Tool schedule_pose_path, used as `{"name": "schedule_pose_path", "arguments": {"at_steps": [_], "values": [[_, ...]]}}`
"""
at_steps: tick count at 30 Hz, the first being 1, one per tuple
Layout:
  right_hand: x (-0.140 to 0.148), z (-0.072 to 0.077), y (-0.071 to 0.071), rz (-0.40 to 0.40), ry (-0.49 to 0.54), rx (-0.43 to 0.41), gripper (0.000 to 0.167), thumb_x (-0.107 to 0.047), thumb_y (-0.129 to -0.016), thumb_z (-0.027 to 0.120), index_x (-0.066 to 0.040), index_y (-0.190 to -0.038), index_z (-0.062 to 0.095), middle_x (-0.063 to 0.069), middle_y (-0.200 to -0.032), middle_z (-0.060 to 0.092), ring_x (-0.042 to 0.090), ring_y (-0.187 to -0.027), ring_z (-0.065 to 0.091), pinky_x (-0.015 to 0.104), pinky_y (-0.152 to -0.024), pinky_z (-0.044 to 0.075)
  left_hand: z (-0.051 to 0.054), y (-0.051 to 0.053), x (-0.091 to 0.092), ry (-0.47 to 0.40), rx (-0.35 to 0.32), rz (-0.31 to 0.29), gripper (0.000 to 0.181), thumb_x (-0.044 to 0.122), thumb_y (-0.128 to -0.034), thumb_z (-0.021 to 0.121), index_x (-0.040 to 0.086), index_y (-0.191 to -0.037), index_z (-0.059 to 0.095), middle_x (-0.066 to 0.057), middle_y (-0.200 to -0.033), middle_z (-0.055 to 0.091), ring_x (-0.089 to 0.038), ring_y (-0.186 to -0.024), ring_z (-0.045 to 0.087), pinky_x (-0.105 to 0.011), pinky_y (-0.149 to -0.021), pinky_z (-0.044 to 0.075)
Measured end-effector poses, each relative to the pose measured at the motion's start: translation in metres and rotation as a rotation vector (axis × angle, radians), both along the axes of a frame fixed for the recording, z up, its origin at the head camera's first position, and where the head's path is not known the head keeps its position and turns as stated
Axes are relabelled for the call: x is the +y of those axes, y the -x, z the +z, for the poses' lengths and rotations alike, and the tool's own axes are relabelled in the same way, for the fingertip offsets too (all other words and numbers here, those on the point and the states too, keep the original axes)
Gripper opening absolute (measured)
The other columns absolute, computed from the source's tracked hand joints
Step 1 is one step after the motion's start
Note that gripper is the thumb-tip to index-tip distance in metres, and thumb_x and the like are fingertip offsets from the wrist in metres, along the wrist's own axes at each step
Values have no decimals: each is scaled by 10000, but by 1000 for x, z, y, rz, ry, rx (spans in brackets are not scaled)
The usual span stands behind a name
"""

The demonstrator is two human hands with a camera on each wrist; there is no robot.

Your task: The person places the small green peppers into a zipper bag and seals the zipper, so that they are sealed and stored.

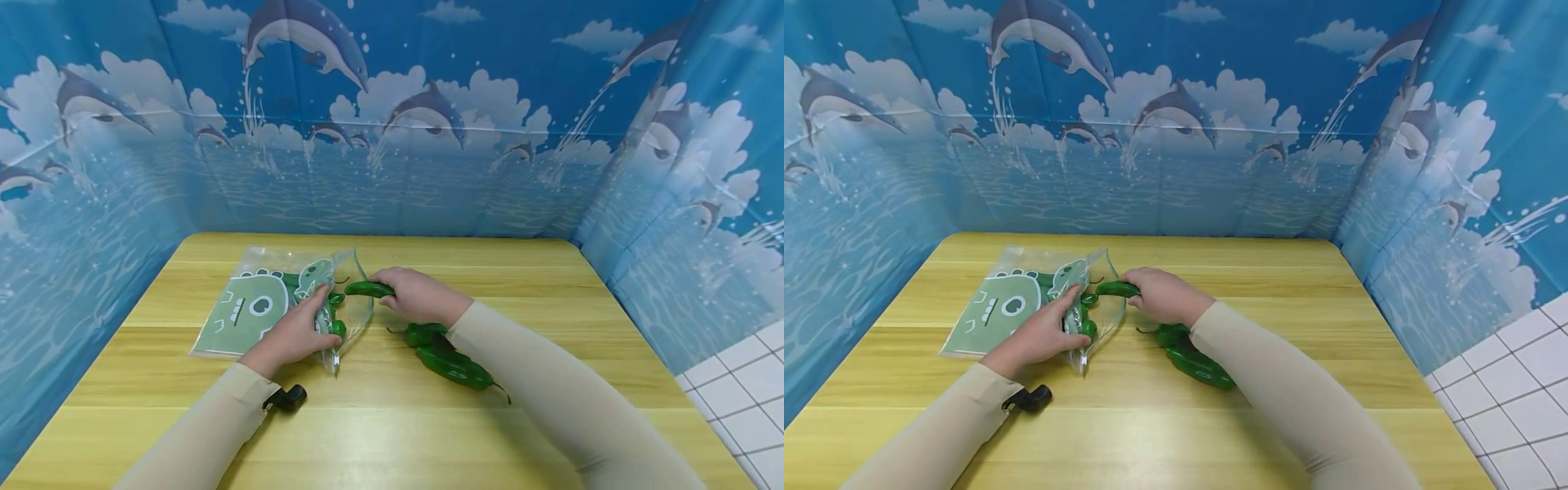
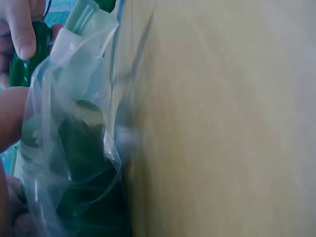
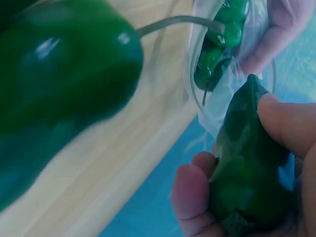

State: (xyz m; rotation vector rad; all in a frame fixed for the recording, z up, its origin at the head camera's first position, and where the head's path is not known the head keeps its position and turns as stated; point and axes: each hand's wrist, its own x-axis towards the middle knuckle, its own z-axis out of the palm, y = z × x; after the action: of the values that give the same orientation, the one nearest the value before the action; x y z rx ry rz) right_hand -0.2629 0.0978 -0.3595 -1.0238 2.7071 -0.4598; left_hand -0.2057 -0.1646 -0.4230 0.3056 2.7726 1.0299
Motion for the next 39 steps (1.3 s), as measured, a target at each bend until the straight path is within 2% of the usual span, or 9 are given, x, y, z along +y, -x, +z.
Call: {"name": "schedule_pose_path", "arguments": {"at_steps": [15, 22, 24, 26, 29, 32, 35, 37, 39], "values": [[-36, -20, 5, 8, -93, -1, 482, -210, -1070, 629, -99, -1530, 536, 115, -1438, 635, 262, -1335, 613, 435, -1111, 524, -1, 3, 1, 2, 8, -9, 1134, 391, -861, 830, 147, -1712, 123, -138, -1767, 173, -418, -1604, 239, -636, -1242, 323], [-42, -23, 7, -2, -152, -17, 552, -252, -1088, 596, -153, -1611, 451, 126, -1630, 474, 317, -1508, 459, 449, -1221, 427, -1, 3, 0, 0, 2, -8, 1133, 396, -864, 830, 152, -1713, 120, -135, -1767, 177, -422, -1598, 255, -642, -1231, 339], [-42, -24, 7, 0, -163, -46, 576, -210, -1083, 600, -189, -1631, 422, 154, -1661, 415, 305, -1391, 579, 422, -1173, 477, -1, 3, 0, -3, 1, -9, 1132, 394, -865, 829, 155, -1713, 117, -134, -1768, 174, -421, -1598, 255, -640, -1230, 341], [-43, -23, 7, 1, -169, -81, 624, -148, -1064, 604, -223, -1646, 394, 196, -1642, 398, 268, -1145, 697, 385, -1040, 550, -2, 3, -1, -4, 2, -11, 1132, 392, -867, 827, 155, -1713, 115, -134, -1769, 170, -418, -1599, 253, -637, -1230, 343], [-43, -23, 6, 8, -169, -109, 695, -46, -1026, 584, -231, -1659, 365, 227, -1604, 396, 213, -876, 696, 360, -892, 557, -2, 3, -1, 0, 5, -13, 1131, 390, -867, 827, 151, -1713, 115, -134, -1769, 169, -416, -1601, 251, -632, -1233, 342], [-44, -24, 7, 22, -173, -77, 664, -23, -1040, 556, -179, -1656, 367, 200, -1613, 425, 246, -1136, 689, 368, -1035, 553, -1, 3, -1, 2, 6, -11, 1129, 386, -865, 829, 147, -1712, 122, -134, -1768, 173, -417, -1599, 256, -631, -1232, 345], [-46, -25, 6, 8, -149, -45, 582, -61, -1070, 544, -119, -1632, 402, 151, -1619, 473, 282, -1404, 568, 416, -1182, 471, -1, 2, -1, 3, 5, -8, 1125, 382, -863, 830, 147, -1711, 129, -137, -1767, 180, -418, -1597, 261, -631, -1231, 346], [-48, -26, 6, -13, -130, -28, 543, -104, -1080, 561, -101, -1608, 435, 124, -1567, 547, 286, -1435, 547, 438, -1190, 464, -1, 2, -1, 3, 4, -7, 1126, 381, -861, 832, 150, -1711, 131, -137, -1766, 184, -417, -1597, 262, -631, -1232, 345], [-50, -28, 6, -29, -122, -6, 508, -149, -1079, 589, -108, -1573, 479, 107, -1460, 643, 277, -1338, 629, 443, -1130, 517, -1, 2, -1, 4, 5, -8, 1125, 380, -862, 833, 150, -1712, 132, -139, -1765, 186, -417, -1597, 261, -630, -1234, 341]]}}
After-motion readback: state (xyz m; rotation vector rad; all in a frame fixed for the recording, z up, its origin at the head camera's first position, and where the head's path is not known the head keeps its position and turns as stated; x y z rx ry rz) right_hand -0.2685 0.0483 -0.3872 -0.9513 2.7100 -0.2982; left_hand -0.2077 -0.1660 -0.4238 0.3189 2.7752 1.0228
